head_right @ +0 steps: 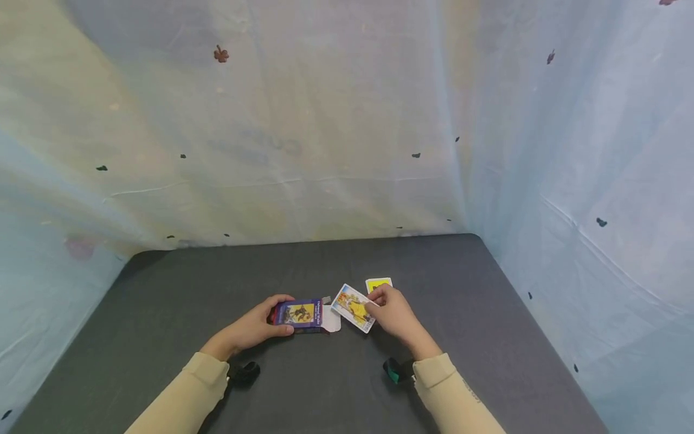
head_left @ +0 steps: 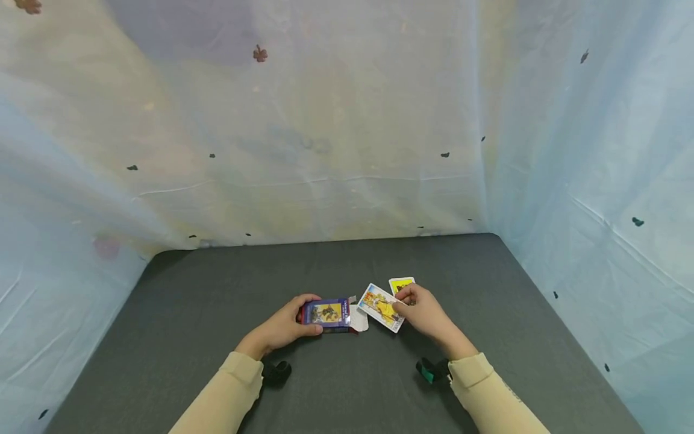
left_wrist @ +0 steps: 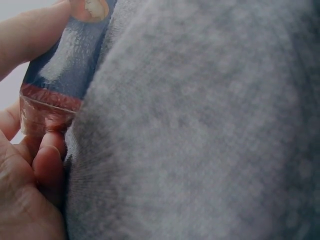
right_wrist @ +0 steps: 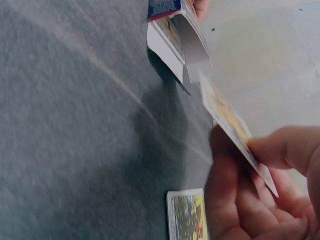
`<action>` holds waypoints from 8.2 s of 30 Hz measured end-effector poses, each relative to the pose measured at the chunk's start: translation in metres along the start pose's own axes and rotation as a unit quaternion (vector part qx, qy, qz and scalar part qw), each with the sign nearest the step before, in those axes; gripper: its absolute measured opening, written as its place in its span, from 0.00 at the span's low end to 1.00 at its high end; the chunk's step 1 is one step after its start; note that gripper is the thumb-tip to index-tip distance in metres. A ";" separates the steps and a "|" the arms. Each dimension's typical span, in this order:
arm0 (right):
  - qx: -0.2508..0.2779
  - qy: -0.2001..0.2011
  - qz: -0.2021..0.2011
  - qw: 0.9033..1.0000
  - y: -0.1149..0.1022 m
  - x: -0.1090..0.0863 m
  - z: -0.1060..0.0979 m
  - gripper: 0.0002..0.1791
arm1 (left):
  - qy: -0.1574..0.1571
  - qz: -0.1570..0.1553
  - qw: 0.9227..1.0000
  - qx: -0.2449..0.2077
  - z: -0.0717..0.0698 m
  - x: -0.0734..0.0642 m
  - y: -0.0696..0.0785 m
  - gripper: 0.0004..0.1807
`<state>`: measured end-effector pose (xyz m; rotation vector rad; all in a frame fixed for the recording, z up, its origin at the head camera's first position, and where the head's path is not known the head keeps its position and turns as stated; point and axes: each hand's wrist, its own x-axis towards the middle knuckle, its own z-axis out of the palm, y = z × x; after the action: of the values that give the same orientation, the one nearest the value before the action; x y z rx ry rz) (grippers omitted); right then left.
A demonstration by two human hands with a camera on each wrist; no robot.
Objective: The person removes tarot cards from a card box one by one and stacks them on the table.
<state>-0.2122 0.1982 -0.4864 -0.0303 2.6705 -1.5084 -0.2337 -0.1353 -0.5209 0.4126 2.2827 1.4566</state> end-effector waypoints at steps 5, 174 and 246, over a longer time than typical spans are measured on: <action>0.010 0.077 0.013 0.997 0.005 0.003 -0.006 0.09 | -0.001 0.000 1.000 0.004 0.000 0.000 0.000 0.39; 0.000 0.123 -0.022 0.992 -0.002 0.007 0.034 0.32 | 0.015 -0.010 1.000 0.005 0.004 0.001 -0.001 0.38; -0.122 -0.012 -0.002 0.992 -0.022 0.023 0.081 0.10 | 0.023 0.001 1.000 0.019 0.003 0.000 0.000 0.36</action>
<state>-0.2300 0.1166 -0.5101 -0.0674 2.8197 -1.1667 -0.2326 -0.1330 -0.5224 0.3974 2.3484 1.4407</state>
